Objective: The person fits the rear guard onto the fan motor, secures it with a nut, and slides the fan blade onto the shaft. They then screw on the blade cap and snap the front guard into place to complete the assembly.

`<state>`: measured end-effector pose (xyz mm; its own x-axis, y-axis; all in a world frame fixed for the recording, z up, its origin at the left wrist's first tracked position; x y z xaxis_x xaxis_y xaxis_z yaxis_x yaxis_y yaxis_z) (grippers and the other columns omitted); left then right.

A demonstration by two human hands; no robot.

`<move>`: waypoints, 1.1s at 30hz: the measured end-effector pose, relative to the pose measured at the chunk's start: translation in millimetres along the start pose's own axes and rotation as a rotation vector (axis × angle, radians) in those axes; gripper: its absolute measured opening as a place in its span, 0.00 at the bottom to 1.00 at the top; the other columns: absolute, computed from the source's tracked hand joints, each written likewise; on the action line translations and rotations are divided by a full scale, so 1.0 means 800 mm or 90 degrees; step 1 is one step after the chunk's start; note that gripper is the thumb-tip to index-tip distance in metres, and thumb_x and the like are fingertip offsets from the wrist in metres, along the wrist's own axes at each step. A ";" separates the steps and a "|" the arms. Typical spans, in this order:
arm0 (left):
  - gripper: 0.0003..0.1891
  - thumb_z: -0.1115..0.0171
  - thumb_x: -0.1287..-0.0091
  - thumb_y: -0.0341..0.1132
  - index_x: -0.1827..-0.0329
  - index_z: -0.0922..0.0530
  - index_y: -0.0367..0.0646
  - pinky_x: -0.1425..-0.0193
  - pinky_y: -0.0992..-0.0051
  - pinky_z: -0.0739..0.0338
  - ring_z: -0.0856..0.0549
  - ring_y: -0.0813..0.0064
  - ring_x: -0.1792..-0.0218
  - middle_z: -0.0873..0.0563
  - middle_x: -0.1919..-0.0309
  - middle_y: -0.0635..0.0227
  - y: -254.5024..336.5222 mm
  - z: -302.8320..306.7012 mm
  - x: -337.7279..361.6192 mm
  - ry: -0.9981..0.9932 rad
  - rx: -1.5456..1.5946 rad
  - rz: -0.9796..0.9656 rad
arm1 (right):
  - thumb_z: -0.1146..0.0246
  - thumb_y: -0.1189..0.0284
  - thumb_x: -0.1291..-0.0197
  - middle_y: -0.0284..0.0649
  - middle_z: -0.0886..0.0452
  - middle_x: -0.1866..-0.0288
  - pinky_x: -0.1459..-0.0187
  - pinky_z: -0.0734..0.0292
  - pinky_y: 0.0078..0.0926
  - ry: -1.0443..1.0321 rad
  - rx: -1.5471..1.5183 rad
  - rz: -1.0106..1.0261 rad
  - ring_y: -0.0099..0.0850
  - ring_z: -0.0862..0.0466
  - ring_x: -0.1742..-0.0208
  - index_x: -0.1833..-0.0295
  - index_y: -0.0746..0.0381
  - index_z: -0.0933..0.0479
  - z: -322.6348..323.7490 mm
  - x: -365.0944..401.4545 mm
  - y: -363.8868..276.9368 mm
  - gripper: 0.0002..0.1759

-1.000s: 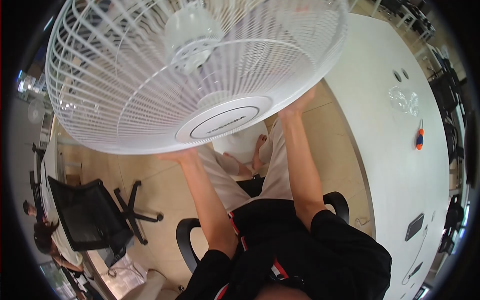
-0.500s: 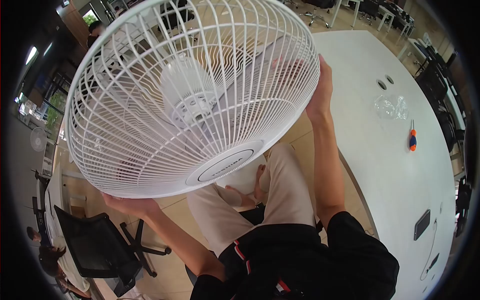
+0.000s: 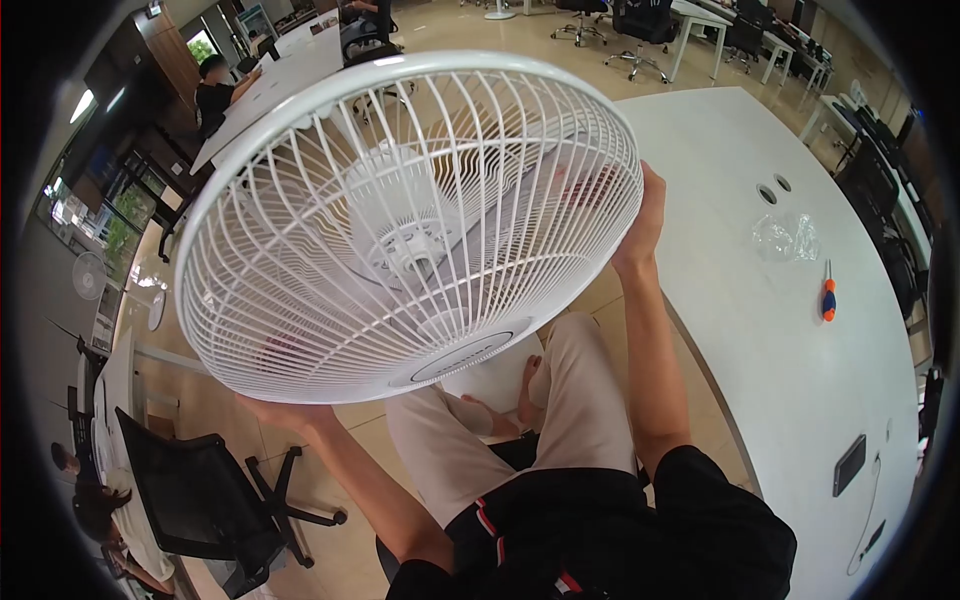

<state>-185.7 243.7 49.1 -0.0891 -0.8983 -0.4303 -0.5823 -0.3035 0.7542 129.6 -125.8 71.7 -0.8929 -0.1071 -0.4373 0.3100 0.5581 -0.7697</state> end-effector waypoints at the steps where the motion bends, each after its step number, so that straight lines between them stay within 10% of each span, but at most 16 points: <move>1: 0.26 0.58 0.20 0.47 0.32 0.29 0.32 0.50 0.66 0.11 0.13 0.64 0.49 0.19 0.42 0.53 0.005 -0.006 0.006 0.019 -0.034 0.000 | 0.59 0.58 0.22 0.37 0.16 0.63 0.60 0.22 0.25 0.016 -0.008 -0.006 0.25 0.20 0.66 0.59 0.64 0.22 0.003 0.001 0.003 0.25; 9: 0.26 0.58 0.21 0.45 0.38 0.24 0.31 0.47 0.65 0.15 0.14 0.62 0.49 0.16 0.47 0.55 -0.012 0.002 0.002 0.001 0.112 0.066 | 0.58 0.57 0.22 0.39 0.14 0.55 0.49 0.20 0.28 0.090 -0.034 -0.065 0.27 0.16 0.55 0.48 0.65 0.20 0.025 0.007 0.030 0.26; 13: 0.31 0.58 0.22 0.52 0.33 0.26 0.32 0.41 0.61 0.17 0.16 0.57 0.43 0.18 0.40 0.55 -0.065 0.012 0.060 -0.066 -0.040 -0.092 | 0.57 0.56 0.22 0.39 0.15 0.44 0.41 0.21 0.31 0.240 -0.135 -0.124 0.31 0.16 0.45 0.40 0.64 0.22 0.038 0.053 0.087 0.26; 18: 0.38 0.59 0.26 0.63 0.26 0.29 0.43 0.26 0.47 0.29 0.23 0.50 0.32 0.24 0.28 0.57 -0.228 -0.006 0.200 0.068 0.438 0.404 | 0.57 0.51 0.22 0.38 0.18 0.37 0.33 0.22 0.39 0.341 -0.325 -0.166 0.38 0.19 0.35 0.32 0.60 0.27 0.018 0.139 0.195 0.29; 33: 0.33 0.59 0.22 0.59 0.26 0.29 0.45 0.24 0.46 0.32 0.27 0.53 0.27 0.26 0.27 0.58 -0.277 -0.031 0.253 0.261 0.438 0.665 | 0.61 0.38 0.27 0.42 0.25 0.28 0.32 0.25 0.50 0.360 -0.496 -0.437 0.45 0.25 0.29 0.26 0.56 0.30 -0.047 0.242 0.336 0.40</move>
<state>-54.9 121.0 -192.8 -0.5659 -0.6769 0.4708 -0.6896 0.7015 0.1797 27.7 34.4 -202.6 -0.8733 -0.3101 0.3757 -0.3988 0.8980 -0.1859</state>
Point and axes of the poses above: each hand's wrist, its own x-axis away from the middle knuckle, its own z-axis out of the back of the hand, y = z × x, the point moved 7 cm from there along -x, towards the middle knuckle
